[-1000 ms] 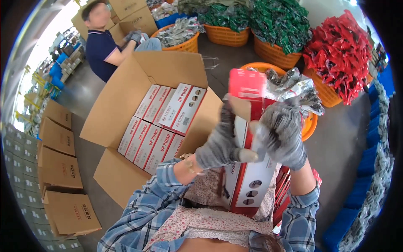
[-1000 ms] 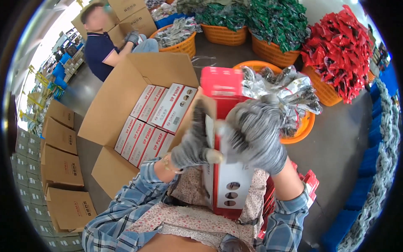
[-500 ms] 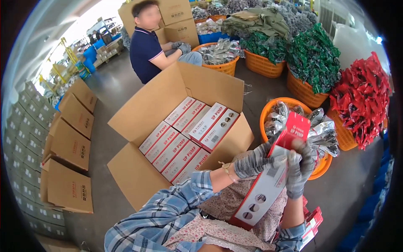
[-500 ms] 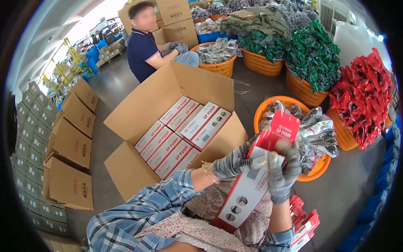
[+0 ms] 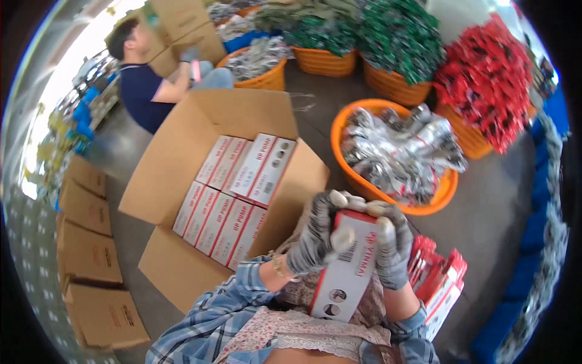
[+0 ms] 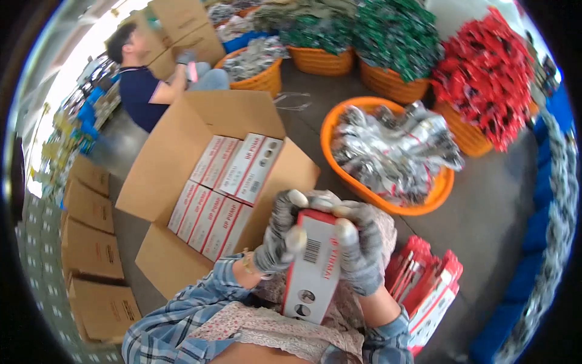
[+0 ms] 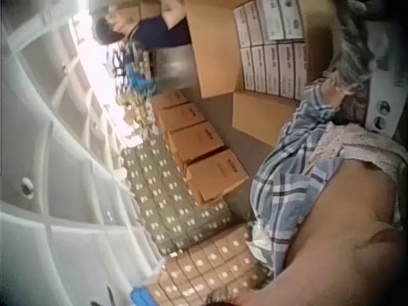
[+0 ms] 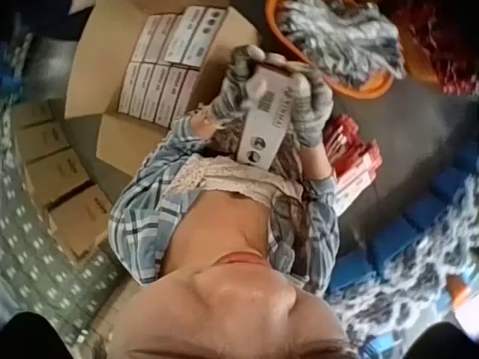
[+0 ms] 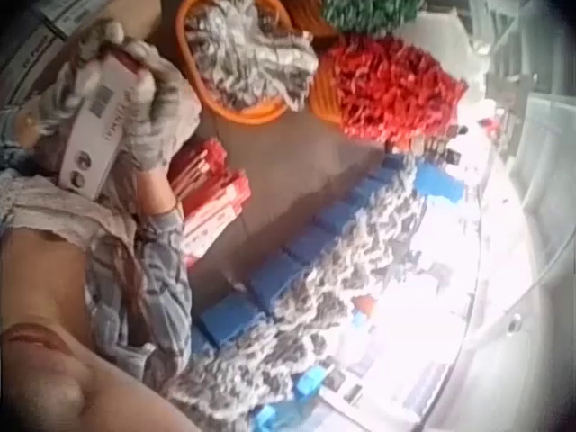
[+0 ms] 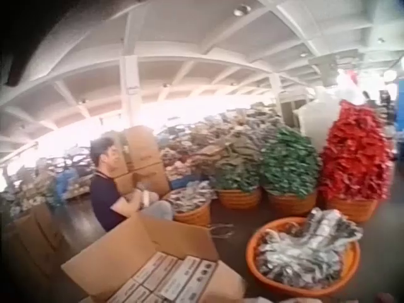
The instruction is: The recorder is packing small items into red product boxes and then placing those into larger cardboard shipping boxes.
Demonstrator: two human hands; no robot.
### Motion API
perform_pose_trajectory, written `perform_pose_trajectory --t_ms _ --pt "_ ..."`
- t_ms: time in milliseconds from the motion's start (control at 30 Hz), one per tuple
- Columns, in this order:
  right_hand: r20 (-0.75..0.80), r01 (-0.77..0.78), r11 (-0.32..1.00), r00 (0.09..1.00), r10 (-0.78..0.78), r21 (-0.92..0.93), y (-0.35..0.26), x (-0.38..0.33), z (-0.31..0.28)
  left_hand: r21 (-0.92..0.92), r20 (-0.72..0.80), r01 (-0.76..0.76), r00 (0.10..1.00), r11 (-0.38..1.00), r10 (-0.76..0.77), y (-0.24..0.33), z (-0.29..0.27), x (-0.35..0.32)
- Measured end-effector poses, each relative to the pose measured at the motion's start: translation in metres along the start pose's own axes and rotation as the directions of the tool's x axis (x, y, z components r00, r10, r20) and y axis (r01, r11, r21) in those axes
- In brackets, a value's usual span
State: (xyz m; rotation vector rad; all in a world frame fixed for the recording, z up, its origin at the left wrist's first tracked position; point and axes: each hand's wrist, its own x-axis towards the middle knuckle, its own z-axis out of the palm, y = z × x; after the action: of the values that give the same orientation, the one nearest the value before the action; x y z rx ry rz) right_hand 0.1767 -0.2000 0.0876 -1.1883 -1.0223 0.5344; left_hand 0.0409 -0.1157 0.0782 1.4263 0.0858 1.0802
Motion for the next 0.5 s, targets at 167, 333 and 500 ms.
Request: perform_pose_trajectory --t_ms 167,333,500 --pt "0.099 0.038 0.997 0.995 -0.032 -0.064 -0.011 -0.004 -0.012 0.076 -0.032 0.084 0.996 0.994 -0.081 0.008 0.01 0.005" --pt "-0.187 -0.108 0.937 0.966 0.177 0.331 -0.026 0.006 0.003 0.027 -0.215 0.263 0.944 0.964 -0.251 0.02 0.035 0.025" --pt "-0.188 -0.173 0.93 0.952 0.243 0.323 -0.026 0.001 -0.007 0.06 -0.104 0.385 0.92 0.921 -0.377 0.011 0.031 0.028"
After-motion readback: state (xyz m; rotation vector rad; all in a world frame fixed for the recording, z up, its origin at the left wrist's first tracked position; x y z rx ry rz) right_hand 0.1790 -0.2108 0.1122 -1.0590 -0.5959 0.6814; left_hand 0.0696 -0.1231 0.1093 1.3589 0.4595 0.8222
